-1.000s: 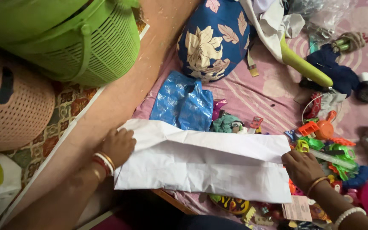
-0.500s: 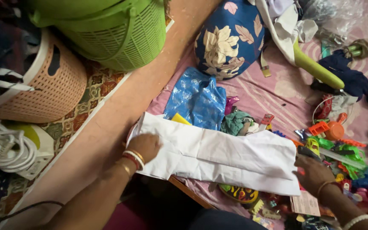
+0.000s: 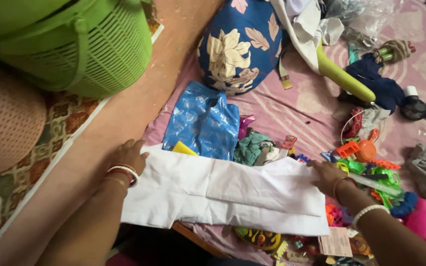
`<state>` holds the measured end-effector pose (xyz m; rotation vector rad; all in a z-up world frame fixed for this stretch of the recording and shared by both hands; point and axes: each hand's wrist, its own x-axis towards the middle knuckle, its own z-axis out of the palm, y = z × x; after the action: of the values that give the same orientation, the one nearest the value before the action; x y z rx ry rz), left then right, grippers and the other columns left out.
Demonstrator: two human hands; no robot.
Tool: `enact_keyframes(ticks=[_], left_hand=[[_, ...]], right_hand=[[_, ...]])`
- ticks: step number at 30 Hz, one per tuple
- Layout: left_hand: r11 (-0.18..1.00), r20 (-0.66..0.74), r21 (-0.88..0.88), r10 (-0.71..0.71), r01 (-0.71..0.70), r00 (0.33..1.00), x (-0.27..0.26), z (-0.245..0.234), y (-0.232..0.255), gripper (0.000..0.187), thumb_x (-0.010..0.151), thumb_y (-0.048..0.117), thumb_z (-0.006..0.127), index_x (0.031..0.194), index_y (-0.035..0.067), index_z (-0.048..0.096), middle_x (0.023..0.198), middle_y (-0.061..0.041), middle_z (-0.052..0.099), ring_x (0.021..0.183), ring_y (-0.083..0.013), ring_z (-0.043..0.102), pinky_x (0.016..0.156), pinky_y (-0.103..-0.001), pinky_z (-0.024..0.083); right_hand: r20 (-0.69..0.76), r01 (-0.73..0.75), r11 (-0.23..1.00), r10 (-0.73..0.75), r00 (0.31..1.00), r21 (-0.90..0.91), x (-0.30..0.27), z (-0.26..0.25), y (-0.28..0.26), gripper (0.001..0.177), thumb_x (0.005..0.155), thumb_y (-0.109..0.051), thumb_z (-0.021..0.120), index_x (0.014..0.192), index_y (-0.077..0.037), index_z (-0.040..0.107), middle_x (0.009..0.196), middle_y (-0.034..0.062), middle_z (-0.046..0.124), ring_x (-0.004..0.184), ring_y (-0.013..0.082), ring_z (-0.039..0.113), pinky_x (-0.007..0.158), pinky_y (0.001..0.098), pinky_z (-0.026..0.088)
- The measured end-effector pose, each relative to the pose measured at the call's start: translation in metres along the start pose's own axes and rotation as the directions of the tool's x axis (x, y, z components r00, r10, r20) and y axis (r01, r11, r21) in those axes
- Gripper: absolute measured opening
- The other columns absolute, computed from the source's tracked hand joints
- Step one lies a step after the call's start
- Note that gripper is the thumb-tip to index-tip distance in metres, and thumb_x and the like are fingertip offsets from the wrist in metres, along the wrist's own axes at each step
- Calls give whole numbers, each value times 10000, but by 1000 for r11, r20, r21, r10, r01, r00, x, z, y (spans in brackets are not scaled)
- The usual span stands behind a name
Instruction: The person folds a white cloth, places it on a shelf, and kemudian gathers various small toys and plastic bags from a bed into a cardboard box.
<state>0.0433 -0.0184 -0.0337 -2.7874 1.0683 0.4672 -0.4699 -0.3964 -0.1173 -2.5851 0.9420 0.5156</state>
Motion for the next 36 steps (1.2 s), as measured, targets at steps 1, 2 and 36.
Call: enact_keyframes(ticks=[1,2,36], left_hand=[[1000,3,0,3,-3,1000,5,4,-2,469,951,375,648,1382,200,591,1390,-131,584,1300,-369,547,1071,-497,453],[999,-70,-4,48,-48,996,9,7,-6,497,917,368,674,1366,173,590,1390,-164,573,1280,-394,542,1047,-505,448],[744,-321,-337,486,-578,813,-93,27,169,442,802,202,762,1211,110,623,1194,-156,677,1118,-369,627,969,-472,500]], right_hand=[[69,-73,997,71,995,19,3,5,0,645,774,-266,811,1367,-213,564,1236,97,681,1179,330,625,1020,432,500],[140,-146,989,140,980,33,6,10,1,614,821,-303,779,1377,-213,536,1229,93,693,1170,314,650,1021,423,520],[212,-277,895,213,954,350,25,3,22,622,777,-283,757,1373,-190,603,1210,118,725,1136,298,693,1014,403,534]])
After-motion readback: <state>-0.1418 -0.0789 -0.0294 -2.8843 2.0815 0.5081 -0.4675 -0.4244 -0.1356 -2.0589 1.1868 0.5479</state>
